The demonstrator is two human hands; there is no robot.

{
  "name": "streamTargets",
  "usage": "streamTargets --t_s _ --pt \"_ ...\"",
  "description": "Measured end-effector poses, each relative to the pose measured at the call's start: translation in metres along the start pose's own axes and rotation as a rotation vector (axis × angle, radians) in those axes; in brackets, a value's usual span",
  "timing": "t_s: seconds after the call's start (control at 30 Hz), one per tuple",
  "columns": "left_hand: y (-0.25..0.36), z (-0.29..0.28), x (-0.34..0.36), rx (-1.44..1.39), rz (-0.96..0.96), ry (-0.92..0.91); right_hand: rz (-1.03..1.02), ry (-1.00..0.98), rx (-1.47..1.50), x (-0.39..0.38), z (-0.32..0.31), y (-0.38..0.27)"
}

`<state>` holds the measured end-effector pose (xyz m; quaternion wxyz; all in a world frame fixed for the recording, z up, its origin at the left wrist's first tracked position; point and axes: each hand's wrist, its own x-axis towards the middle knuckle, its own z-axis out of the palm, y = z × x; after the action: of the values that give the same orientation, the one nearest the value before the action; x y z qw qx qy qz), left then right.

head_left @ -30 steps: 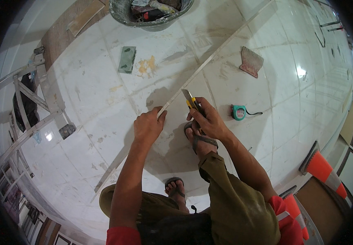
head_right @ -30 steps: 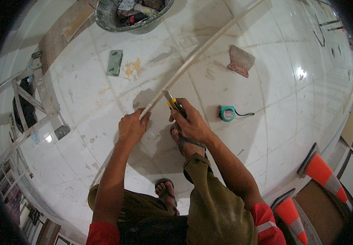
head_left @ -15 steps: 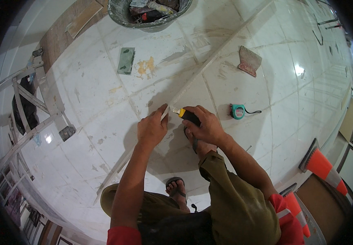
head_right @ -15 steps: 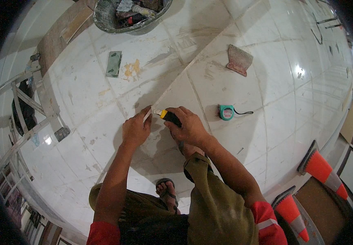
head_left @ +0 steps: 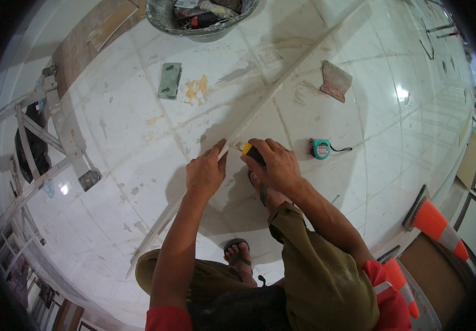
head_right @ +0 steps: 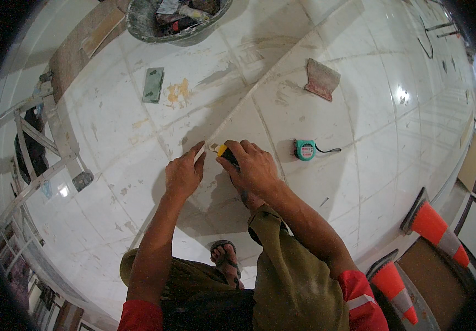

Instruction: The person holds a long white trim piece against the floor, scores a mark on it using a utility knife, and then continues to cut or trim the edge of the piece by hand.

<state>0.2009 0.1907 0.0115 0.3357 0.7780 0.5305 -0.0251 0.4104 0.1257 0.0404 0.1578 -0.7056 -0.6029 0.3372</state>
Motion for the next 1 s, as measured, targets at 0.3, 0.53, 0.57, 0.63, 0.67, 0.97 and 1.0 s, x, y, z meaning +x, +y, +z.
streamTargets --t_s 0.3,0.53,0.57,0.63,0.67,0.97,1.0 --pt "0.002 -0.003 0.000 0.000 -0.019 -0.005 -0.197 0.117 -0.155 0.009 -0.009 0.013" --pt "-0.003 -0.001 0.001 0.021 -0.013 -0.006 -0.124 0.130 -0.123 0.007 -0.001 0.009" --pt "-0.004 0.000 0.000 0.017 -0.009 0.010 -0.157 0.124 -0.122 0.009 -0.002 0.011" --pt "-0.005 0.002 0.000 0.011 -0.003 0.024 -0.188 0.119 -0.123 0.013 -0.007 0.017" --pt "-0.004 0.002 0.001 0.006 -0.001 0.022 -0.221 0.116 -0.156 0.015 -0.011 0.019" --pt "-0.007 -0.002 -0.001 0.015 -0.027 -0.011 -0.097 0.263 -0.002 0.030 -0.072 0.047" --pt "-0.004 -0.003 0.002 0.023 -0.033 -0.015 -0.148 0.189 0.002 0.025 -0.063 0.036"
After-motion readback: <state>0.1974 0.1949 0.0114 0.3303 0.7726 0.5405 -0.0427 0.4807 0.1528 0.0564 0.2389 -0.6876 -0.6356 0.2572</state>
